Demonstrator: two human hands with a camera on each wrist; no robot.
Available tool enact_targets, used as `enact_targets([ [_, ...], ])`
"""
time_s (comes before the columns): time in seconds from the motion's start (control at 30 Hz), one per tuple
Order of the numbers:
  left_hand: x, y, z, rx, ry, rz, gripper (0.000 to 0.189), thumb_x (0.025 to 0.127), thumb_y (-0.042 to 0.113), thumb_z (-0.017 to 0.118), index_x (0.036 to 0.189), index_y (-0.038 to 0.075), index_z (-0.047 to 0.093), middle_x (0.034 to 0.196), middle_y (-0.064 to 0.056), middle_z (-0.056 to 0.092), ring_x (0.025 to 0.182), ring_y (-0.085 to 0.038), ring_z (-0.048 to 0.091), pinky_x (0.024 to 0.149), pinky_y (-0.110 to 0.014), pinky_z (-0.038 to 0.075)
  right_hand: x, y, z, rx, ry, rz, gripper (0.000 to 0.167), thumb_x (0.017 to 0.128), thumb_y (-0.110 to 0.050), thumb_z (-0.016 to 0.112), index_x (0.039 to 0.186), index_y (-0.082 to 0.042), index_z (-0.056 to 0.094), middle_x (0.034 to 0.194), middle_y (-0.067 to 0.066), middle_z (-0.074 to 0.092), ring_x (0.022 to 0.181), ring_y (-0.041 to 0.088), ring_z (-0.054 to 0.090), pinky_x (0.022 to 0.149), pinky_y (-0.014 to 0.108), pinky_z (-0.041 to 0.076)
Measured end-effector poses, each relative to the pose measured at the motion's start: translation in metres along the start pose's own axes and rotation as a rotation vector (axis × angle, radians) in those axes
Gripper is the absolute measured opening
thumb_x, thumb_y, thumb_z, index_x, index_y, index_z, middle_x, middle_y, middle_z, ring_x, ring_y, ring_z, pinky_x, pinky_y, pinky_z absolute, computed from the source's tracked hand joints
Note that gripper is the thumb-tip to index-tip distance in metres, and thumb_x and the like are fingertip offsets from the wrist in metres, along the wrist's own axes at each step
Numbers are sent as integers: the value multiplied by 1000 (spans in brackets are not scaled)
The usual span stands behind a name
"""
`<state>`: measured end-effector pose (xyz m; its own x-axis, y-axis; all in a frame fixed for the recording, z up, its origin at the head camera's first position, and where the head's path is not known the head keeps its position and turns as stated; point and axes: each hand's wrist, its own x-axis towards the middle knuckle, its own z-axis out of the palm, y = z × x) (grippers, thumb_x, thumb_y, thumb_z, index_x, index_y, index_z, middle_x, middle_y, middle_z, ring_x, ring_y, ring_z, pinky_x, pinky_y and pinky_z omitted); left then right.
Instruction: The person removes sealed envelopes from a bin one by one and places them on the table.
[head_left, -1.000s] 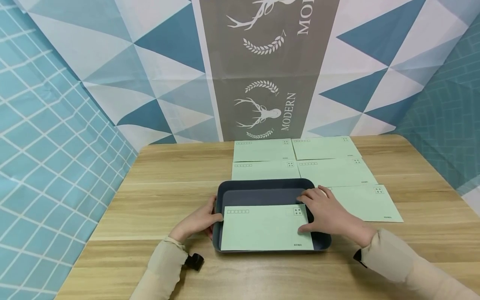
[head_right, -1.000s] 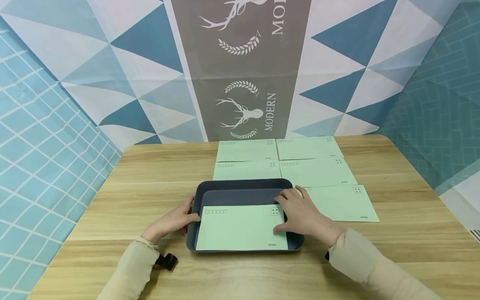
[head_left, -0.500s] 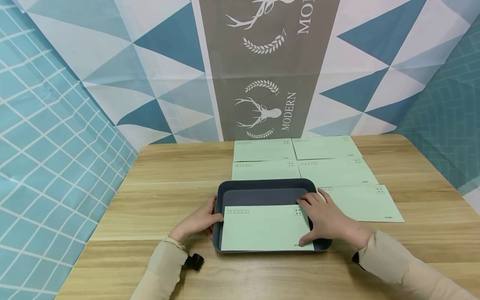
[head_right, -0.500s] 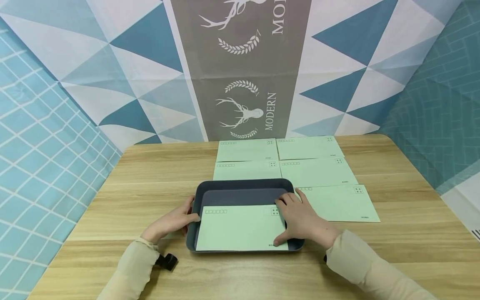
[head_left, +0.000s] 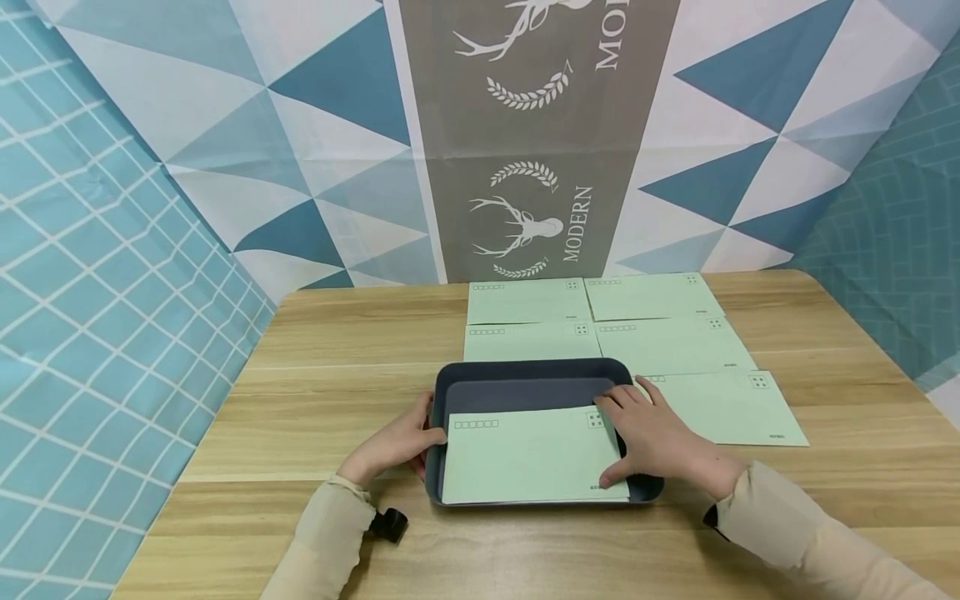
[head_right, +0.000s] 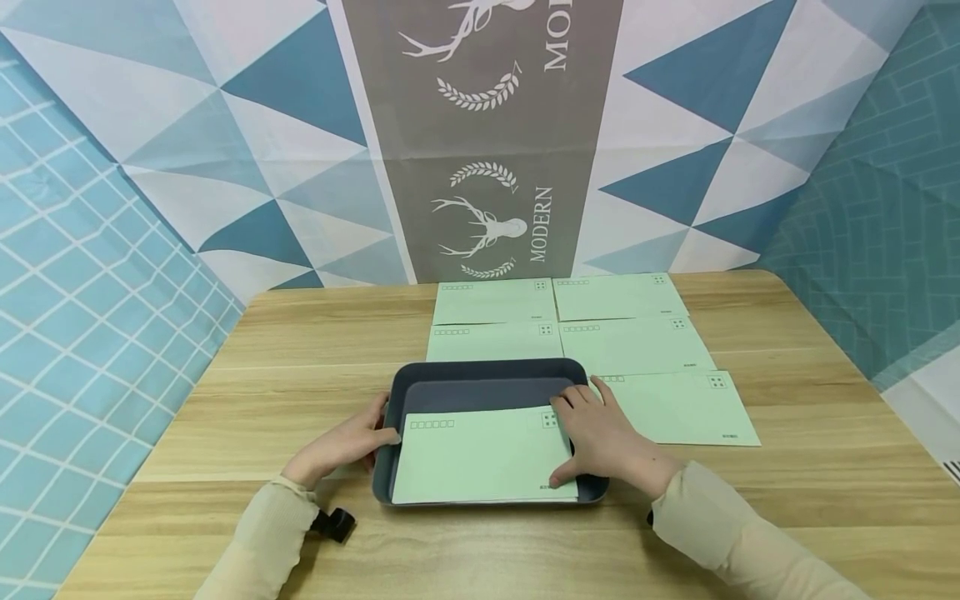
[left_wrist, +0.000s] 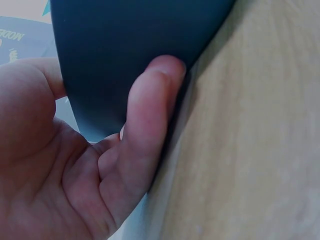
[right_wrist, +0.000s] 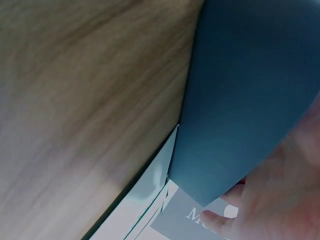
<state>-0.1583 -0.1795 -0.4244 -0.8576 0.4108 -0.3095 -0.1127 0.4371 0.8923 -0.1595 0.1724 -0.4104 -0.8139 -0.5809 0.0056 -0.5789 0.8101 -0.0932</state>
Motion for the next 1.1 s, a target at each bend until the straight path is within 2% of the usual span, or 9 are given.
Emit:
enact_targets([
  [0.3,0,1,0,-6,-5,6,67,86,10,49,141,4,11,69,-14,60,44,-20,57,42,-41,51,0,-2,-2,-7,88,4,88,51,-54,80,116,1,54,115,13,54,111,31,47,104,55,19],
  [0.57,0,0,0,-6,-9,1,69,85,10,49,141,5,10,70,-15,61,45,-20,57,43,-40,52,0,-6,-5,-25,148,28,76,51,-49,82,105,-3,55,106,10,54,102,28,51,103,53,25],
  [0.8,0,1,1,13,-1,2,69,85,10,50,141,3,10,71,-15,60,46,-20,57,44,-40,52,-2,-8,-10,28,201,35,63,54,-38,83,98,-5,53,100,5,54,96,24,52,101,50,30],
  [0.93,-9,17,3,24,4,0,67,86,8,48,140,-2,11,72,-15,60,46,-19,57,46,-41,53,-4,-9,-14,58,211,39,57,57,-35,83,96,-5,54,94,3,54,92,22,53,96,49,37],
  [1.0,-11,20,3,28,6,-3,65,86,7,47,139,-4,11,72,-16,60,46,-19,57,46,-42,53,-6,-9,-16,85,205,52,53,58,-34,83,94,-7,55,90,0,54,90,22,54,92,48,39],
  [1.03,-11,21,3,24,5,-6,66,86,7,48,139,-4,11,72,-16,60,46,-19,57,46,-42,53,-6,-10,-18,96,202,57,52,58,-33,83,93,-7,55,88,-1,54,89,22,55,91,48,40],
  [1.1,-6,12,2,22,8,-13,66,86,10,49,140,-2,12,71,-16,60,46,-20,57,46,-42,53,-7,-11,-20,124,193,72,48,59,-32,83,91,-9,56,85,-3,54,88,21,56,90,49,41],
])
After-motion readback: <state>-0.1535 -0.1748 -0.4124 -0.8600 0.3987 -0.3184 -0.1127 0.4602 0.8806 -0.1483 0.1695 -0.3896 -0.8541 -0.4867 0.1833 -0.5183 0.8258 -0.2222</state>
